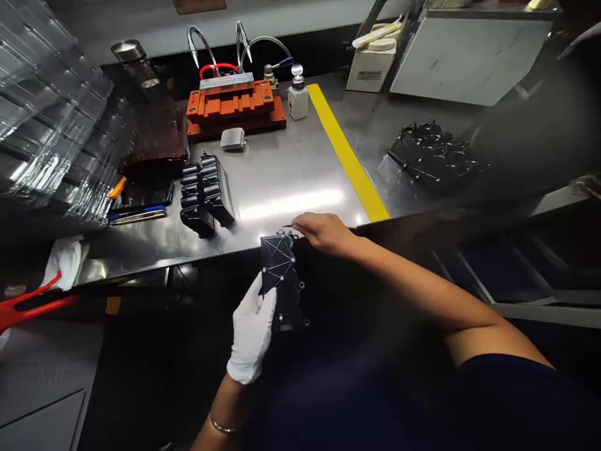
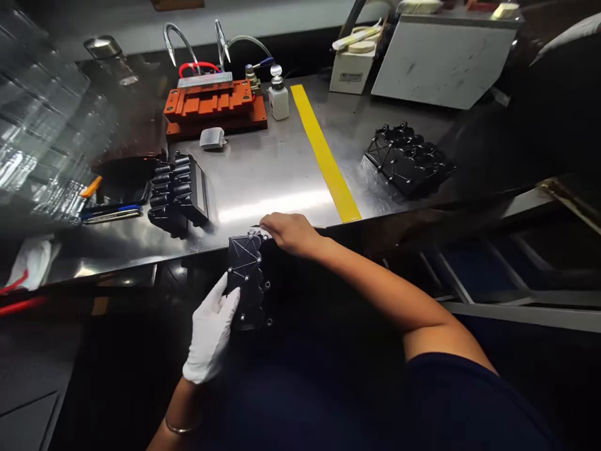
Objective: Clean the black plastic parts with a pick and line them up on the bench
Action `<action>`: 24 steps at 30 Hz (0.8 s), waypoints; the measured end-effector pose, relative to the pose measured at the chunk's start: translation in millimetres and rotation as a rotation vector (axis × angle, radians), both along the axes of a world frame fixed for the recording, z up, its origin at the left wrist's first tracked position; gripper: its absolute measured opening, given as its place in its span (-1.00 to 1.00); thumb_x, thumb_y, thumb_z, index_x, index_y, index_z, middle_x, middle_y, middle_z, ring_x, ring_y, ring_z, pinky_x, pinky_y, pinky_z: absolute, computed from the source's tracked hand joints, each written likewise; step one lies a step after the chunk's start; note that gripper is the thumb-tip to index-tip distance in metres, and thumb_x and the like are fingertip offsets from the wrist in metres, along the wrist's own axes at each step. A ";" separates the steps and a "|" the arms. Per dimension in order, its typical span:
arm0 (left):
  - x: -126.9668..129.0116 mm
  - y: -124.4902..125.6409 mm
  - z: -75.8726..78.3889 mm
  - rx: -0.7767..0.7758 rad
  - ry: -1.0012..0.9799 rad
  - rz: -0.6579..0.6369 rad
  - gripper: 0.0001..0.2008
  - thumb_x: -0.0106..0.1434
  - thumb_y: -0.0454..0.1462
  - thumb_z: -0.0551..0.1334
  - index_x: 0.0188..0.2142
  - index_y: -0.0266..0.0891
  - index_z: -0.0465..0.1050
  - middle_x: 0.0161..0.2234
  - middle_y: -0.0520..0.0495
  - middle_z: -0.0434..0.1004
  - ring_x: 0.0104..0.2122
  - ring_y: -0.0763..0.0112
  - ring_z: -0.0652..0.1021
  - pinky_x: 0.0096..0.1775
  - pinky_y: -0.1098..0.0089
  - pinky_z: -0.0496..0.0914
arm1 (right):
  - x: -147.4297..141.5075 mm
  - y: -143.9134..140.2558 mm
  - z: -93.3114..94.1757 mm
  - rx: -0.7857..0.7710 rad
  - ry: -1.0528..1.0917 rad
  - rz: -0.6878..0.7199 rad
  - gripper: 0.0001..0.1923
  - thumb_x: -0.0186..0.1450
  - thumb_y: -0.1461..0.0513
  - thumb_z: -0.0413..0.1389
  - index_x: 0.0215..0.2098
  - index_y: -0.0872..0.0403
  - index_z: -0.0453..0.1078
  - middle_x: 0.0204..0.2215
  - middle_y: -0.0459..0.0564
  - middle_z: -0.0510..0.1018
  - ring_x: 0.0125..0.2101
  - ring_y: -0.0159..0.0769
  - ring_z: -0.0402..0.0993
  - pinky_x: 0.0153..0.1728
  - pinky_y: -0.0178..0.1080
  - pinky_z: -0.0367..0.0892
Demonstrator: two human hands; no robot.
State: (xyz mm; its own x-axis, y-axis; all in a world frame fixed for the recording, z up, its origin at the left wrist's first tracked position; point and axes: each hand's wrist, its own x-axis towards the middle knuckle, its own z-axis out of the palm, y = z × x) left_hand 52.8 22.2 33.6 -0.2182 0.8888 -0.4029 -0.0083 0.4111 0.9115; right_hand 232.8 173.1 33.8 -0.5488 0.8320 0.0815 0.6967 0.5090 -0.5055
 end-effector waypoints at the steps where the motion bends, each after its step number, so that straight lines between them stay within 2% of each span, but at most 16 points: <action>1: -0.7 -0.3 -0.7 -0.002 0.018 -0.001 -0.37 0.19 -0.08 0.30 0.21 -0.22 0.31 -0.63 0.19 0.27 -0.57 0.56 0.39 -0.44 0.54 0.40 | -2.1 -5.2 1.9 0.039 -0.061 -0.012 -0.72 0.42 0.16 -0.10 -0.19 0.07 0.42 -0.22 0.01 0.59 -0.27 -0.28 0.48 -0.30 -0.30 0.18; 6: -3.3 -0.1 -5.0 -0.001 0.060 -0.016 -0.38 0.20 -0.07 0.28 0.21 -0.21 0.30 -0.60 0.18 0.27 -0.59 0.61 0.31 -0.50 0.59 0.33 | -9.6 -17.7 10.8 0.131 -0.284 -0.062 -0.61 0.43 0.09 -0.13 -0.26 0.14 0.44 -0.37 0.06 0.60 -0.42 -0.28 0.44 -0.46 -0.26 -0.02; 10: -2.8 -0.3 -6.2 0.009 0.022 0.019 -0.38 0.16 -0.07 0.31 0.19 -0.18 0.34 -0.60 0.17 0.28 -0.61 0.62 0.28 -0.53 0.60 0.30 | -10.8 -13.5 13.2 0.224 -0.337 -0.056 -0.61 0.43 0.11 -0.13 -0.31 0.16 0.44 -0.41 0.07 0.59 -0.45 -0.28 0.42 -0.49 -0.25 -0.13; 14: -2.6 -0.2 -5.8 0.013 -0.009 0.022 -0.38 0.16 -0.08 0.31 0.19 -0.18 0.34 -0.59 0.15 0.30 -0.60 0.60 0.31 -0.52 0.59 0.32 | -9.7 -8.3 14.1 0.255 -0.290 0.008 -0.62 0.42 0.11 -0.10 -0.34 0.14 0.44 -0.41 0.03 0.58 -0.44 -0.32 0.41 -0.49 -0.26 -0.11; 21: -5.1 -1.0 -9.3 0.032 0.000 -0.003 -0.40 0.18 -0.09 0.29 0.20 -0.18 0.33 -0.58 0.14 0.32 -0.59 0.59 0.31 -0.50 0.58 0.32 | -11.7 -8.7 11.7 0.245 -0.268 -0.051 -0.62 0.40 0.09 -0.07 -0.37 0.12 0.46 -0.40 0.01 0.60 -0.45 -0.33 0.41 -0.49 -0.26 -0.09; 24: -5.5 -1.8 -10.8 0.027 -0.012 0.000 -0.39 0.18 -0.09 0.30 0.20 -0.16 0.32 -0.57 0.15 0.34 -0.58 0.59 0.32 -0.50 0.58 0.32 | -9.3 -11.4 9.6 0.248 -0.261 -0.121 -0.62 0.40 0.09 -0.06 -0.36 0.13 0.47 -0.39 0.03 0.61 -0.47 -0.33 0.40 -0.48 -0.26 -0.08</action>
State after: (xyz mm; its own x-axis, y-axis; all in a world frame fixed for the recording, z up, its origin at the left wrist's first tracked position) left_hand 47.3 20.4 22.9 -0.2132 0.8997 -0.3810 -0.0189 0.3860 0.9223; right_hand 223.4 161.8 43.4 -0.4763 0.8647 0.1594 0.8485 0.4996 -0.1746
